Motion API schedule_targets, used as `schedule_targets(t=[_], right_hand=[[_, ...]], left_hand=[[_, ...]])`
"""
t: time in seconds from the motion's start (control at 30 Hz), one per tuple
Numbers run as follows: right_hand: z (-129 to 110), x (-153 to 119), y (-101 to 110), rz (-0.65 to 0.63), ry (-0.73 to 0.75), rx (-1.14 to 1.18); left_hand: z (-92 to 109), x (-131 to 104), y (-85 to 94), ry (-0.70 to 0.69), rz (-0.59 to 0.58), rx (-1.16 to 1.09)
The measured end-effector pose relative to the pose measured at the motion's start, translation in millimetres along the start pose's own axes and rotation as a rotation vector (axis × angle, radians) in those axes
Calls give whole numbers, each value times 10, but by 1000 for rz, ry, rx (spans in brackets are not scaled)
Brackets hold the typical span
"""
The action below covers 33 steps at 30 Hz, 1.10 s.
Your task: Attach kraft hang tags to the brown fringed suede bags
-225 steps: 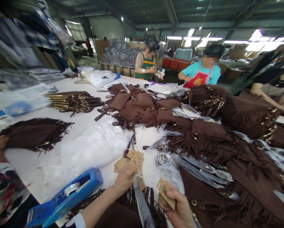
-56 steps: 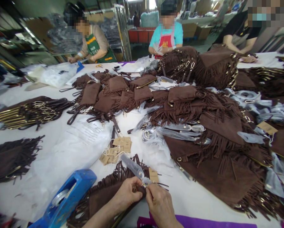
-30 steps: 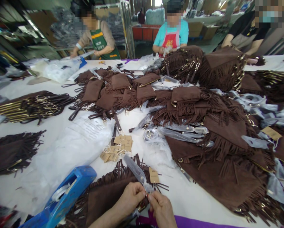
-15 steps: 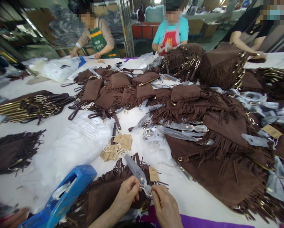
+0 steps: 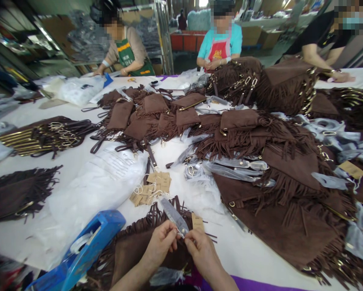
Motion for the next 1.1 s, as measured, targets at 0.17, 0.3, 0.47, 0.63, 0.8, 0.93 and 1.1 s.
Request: schedule_targets(t=[0.17, 0.3, 0.47, 0.63, 0.8, 0.93, 1.1], right_hand=[[122, 8, -5, 14, -77, 144], [99, 6, 10, 24, -69, 153], [-3, -8, 90, 80, -18, 38], [-40, -33, 100, 67, 15, -92], [-57, -40, 69, 79, 56, -139], [-72, -34, 64, 40, 90, -113], [60, -42, 263, -5, 162, -81]], left_hand=[[-98, 25, -58, 94, -46, -140], [-151, 23, -208, 167, -144, -201], [-124, 45, -288, 153, -150, -79], [-83, 87, -258, 109, -98, 22], [-63, 77, -234, 137, -90, -2], [-75, 40, -266, 275, -137, -185], [-97, 7, -329, 407, -226, -458]])
Point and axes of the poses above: each hand's wrist, its own x-axis towards the middle knuckle, its own y-axis out of the back of the hand, z = x × y, the point moved 8 cm from there along x, towards the middle knuckle, and after that the axes turned 10 degrees about x, right-handed, at the moved point
